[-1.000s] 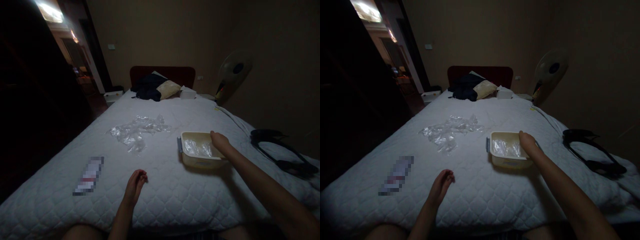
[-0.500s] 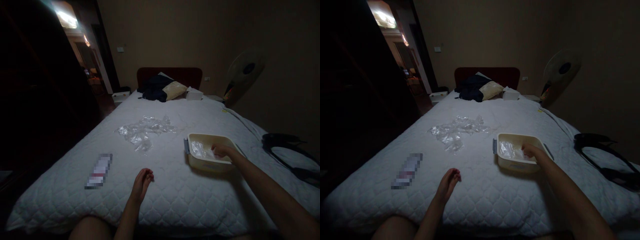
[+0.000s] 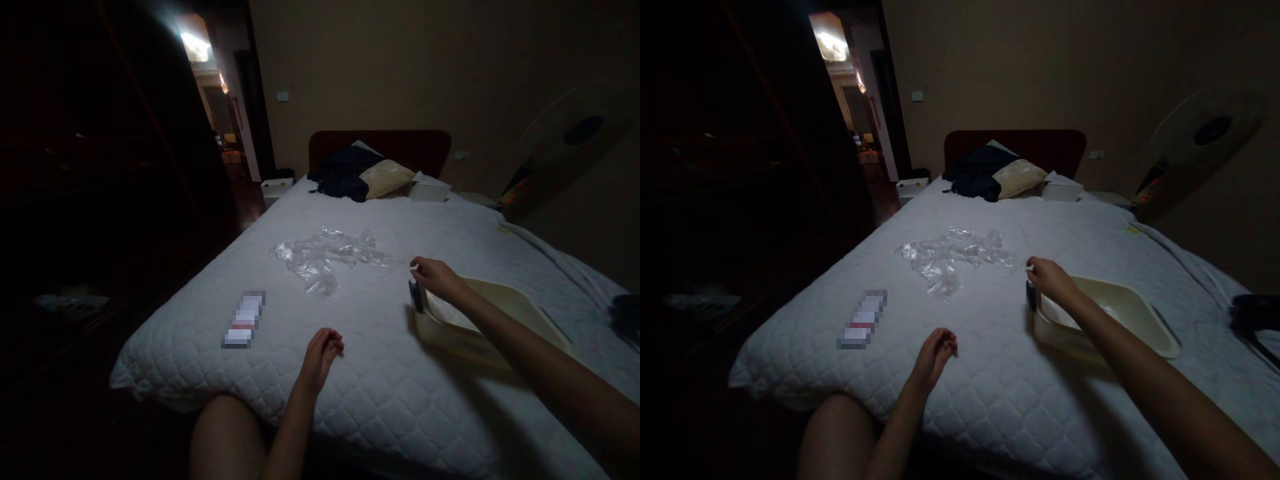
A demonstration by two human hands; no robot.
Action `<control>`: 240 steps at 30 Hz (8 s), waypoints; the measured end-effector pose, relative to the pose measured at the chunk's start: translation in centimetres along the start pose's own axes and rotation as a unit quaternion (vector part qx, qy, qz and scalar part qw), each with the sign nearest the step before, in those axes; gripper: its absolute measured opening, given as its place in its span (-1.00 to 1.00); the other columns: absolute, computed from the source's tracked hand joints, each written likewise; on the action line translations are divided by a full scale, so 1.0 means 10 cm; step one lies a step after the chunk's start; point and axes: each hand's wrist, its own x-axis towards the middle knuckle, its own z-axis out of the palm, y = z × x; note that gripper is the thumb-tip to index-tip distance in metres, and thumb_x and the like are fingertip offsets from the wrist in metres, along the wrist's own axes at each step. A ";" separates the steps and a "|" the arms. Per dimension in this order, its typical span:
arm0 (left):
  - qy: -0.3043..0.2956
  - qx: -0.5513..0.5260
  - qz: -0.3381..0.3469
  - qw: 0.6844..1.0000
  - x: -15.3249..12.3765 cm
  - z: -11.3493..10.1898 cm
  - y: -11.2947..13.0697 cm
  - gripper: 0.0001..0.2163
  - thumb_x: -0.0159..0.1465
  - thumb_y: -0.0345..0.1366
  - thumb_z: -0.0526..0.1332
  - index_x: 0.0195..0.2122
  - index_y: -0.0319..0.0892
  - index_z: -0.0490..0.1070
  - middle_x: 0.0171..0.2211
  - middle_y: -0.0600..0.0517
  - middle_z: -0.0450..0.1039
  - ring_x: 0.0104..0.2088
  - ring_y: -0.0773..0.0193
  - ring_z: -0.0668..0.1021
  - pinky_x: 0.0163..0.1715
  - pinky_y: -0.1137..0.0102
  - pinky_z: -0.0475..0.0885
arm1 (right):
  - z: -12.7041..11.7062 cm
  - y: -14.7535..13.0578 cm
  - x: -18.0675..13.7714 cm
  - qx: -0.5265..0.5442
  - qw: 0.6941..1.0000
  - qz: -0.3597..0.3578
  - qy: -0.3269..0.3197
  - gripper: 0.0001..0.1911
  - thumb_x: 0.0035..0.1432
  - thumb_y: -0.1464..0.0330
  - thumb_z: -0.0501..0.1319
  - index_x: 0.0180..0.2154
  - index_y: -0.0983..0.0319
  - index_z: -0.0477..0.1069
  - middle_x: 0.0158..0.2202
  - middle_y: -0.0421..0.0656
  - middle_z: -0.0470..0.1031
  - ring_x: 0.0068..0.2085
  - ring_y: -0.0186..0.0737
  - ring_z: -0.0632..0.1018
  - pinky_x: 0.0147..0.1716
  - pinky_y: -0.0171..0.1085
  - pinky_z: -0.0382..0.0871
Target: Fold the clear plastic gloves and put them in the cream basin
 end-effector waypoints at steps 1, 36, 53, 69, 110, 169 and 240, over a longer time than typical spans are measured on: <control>-0.005 -0.004 0.000 1.000 0.00 0.00 0.00 -0.81 0.11 -0.21 0.21 -0.40 -0.26 0.34 -0.43 -0.01 0.41 -0.44 0.32 0.47 -0.44 0.42 0.31 | 0.06 -0.21 0.04 0.015 1.000 -0.027 0.002 -0.74 0.10 0.38 0.06 -0.15 0.29 0.35 -0.32 -0.06 0.50 -0.30 -0.24 0.49 -0.33 -0.36 0.25; -0.009 -0.067 -0.019 0.998 0.00 0.02 0.05 -0.73 0.08 -0.19 0.24 -0.23 -0.19 0.33 -0.22 -0.10 0.41 -0.22 0.19 0.48 -0.24 0.32 0.32 | 0.97 -1.29 -0.01 0.589 0.804 0.048 0.061 -0.77 -0.09 0.16 0.09 -0.51 0.20 0.27 -0.55 -0.25 0.31 -0.48 -0.31 0.36 -0.42 -0.32 0.27; -0.024 0.016 -0.007 1.000 -0.06 0.09 0.07 -0.66 0.02 -0.15 0.29 -0.22 -0.21 0.37 -0.23 -0.08 0.40 -0.23 0.24 0.46 -0.18 0.37 0.30 | 1.48 -1.28 -0.81 0.698 0.703 0.126 -0.057 -0.78 -0.10 0.18 0.23 -0.48 0.20 0.36 -0.54 -0.25 0.36 -0.49 -0.30 0.35 -0.48 -0.34 0.22; 0.038 0.093 -0.005 0.995 0.04 0.03 -0.06 -0.67 -0.13 -0.29 0.35 -0.31 -0.22 0.37 -0.48 0.08 0.39 -0.49 0.39 0.43 -0.39 0.47 0.28 | 1.72 -1.18 -0.87 0.713 0.688 0.133 -0.017 -0.70 -0.10 0.14 0.26 -0.39 0.22 0.44 -0.51 -0.25 0.42 -0.50 -0.33 0.37 -0.50 -0.35 0.20; 0.048 0.019 0.034 0.998 -0.04 0.04 -0.01 -0.66 0.00 -0.26 0.33 -0.20 -0.20 0.34 -0.21 -0.06 0.43 -0.17 0.25 0.48 -0.13 0.34 0.32 | 1.64 -1.19 -0.93 0.709 0.693 0.132 -0.010 -0.66 -0.16 0.13 0.29 -0.36 0.21 0.43 -0.47 -0.18 0.45 -0.43 -0.26 0.44 -0.44 -0.30 0.30; 0.013 -0.027 -0.023 0.999 -0.13 0.02 0.12 -0.73 0.05 -0.33 0.21 -0.20 -0.28 0.41 -0.19 -0.15 0.46 -0.11 0.10 0.46 -0.06 0.23 0.28 | 1.63 -0.87 -0.94 0.821 0.505 0.251 0.093 -0.87 -0.14 0.31 0.30 -0.43 0.14 0.44 -0.42 -0.20 0.52 -0.34 -0.19 0.52 -0.31 -0.19 0.40; 0.190 0.418 -0.060 0.886 0.49 -0.11 0.35 -0.64 0.05 0.00 0.09 -0.69 -0.19 0.21 -0.80 0.14 0.15 -0.81 0.40 0.25 -0.80 0.49 0.10 | 1.42 -0.88 -0.63 0.530 0.829 0.175 0.029 -0.65 -0.10 0.07 0.19 -0.52 0.25 0.44 -0.58 -0.15 0.45 -0.52 -0.25 0.44 -0.55 -0.32 0.26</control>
